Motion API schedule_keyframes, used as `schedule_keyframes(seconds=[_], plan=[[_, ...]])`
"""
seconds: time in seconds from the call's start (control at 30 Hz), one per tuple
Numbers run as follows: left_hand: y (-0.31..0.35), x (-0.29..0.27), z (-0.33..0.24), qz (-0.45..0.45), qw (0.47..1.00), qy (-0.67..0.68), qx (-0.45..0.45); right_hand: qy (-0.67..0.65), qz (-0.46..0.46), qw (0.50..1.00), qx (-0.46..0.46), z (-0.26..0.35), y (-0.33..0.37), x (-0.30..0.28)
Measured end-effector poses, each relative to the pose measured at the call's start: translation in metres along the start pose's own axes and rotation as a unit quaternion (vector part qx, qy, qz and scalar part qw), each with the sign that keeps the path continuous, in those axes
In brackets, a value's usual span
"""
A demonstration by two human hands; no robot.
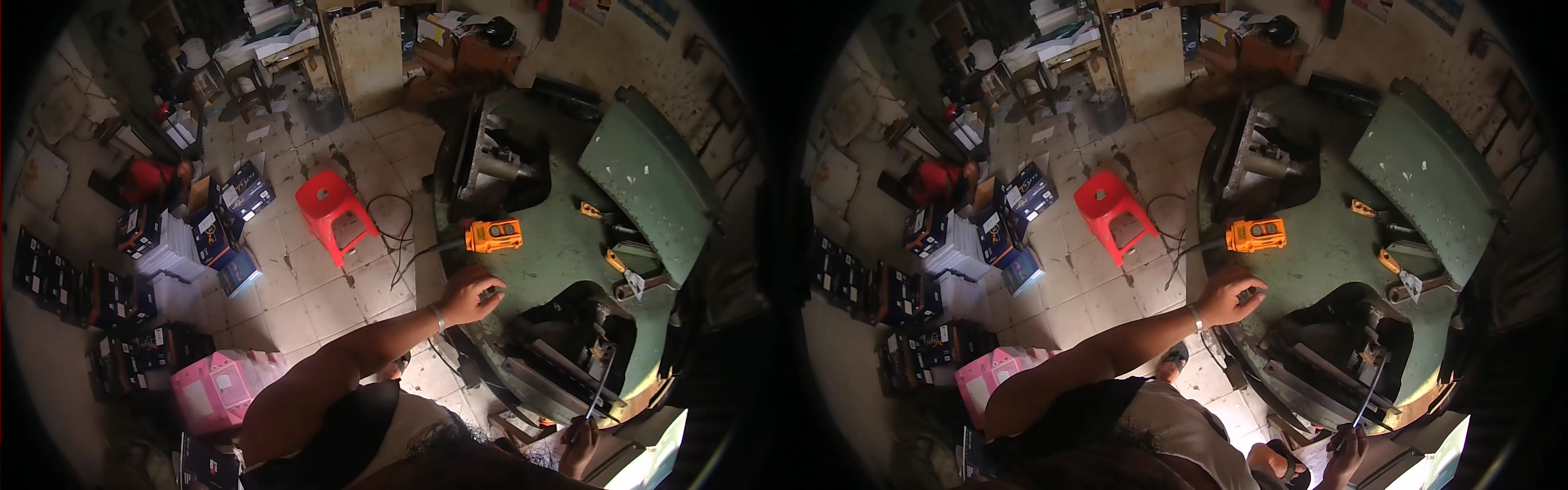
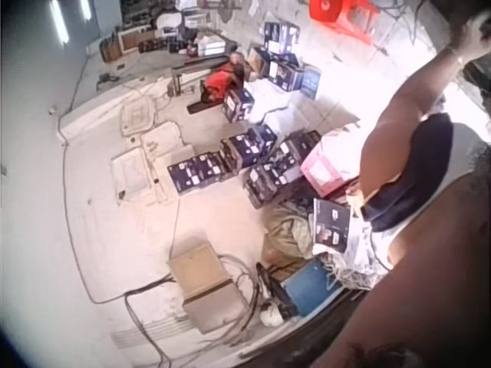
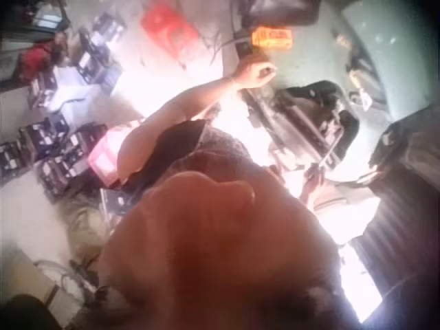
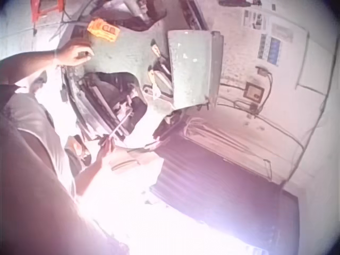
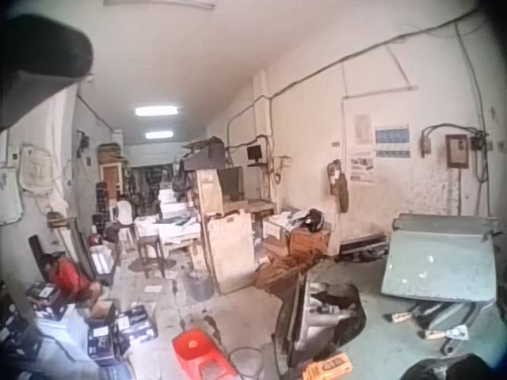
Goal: The person uses a screwdriver and a wrench to work on a green industrial machine, loosening and tightening parts around a metal blade mechanism.
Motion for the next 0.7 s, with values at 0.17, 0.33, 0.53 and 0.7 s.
schedule_keyframes(seconds=[0.17,0.33,0.53,0.7], plan=[[0.004,0.002,-0.005,0.006,1.0,-0.022,-0.004,-0.31,-0.007,0.945,0.101,-0.026,0.006,0.013],[0.004,0.015,-0.001,0.047,0.998,-0.002,-0.053,-0.29,-0.074,0.952,0.062,-0.035,0.007,0.002],[0.006,0.023,0.021,0.06,0.996,0.021,-0.067,-0.07,-0.198,0.978,-0.001,-0.015,-0.005,-0.024],[0.002,0.023,0.014,0.047,0.998,-0.02,-0.024,0.029,-0.181,0.974,-0.131,0.012,0.0,-0.037]])
Point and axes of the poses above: each hand's wrist, its own y-axis away from the middle knuckle, its own x-axis out of the palm, z = x × y, the point moved 8 cm from there along -y, towards the middle knuckle, and after that the axes turned 3 degrees about -x, right-handed, at the moved point
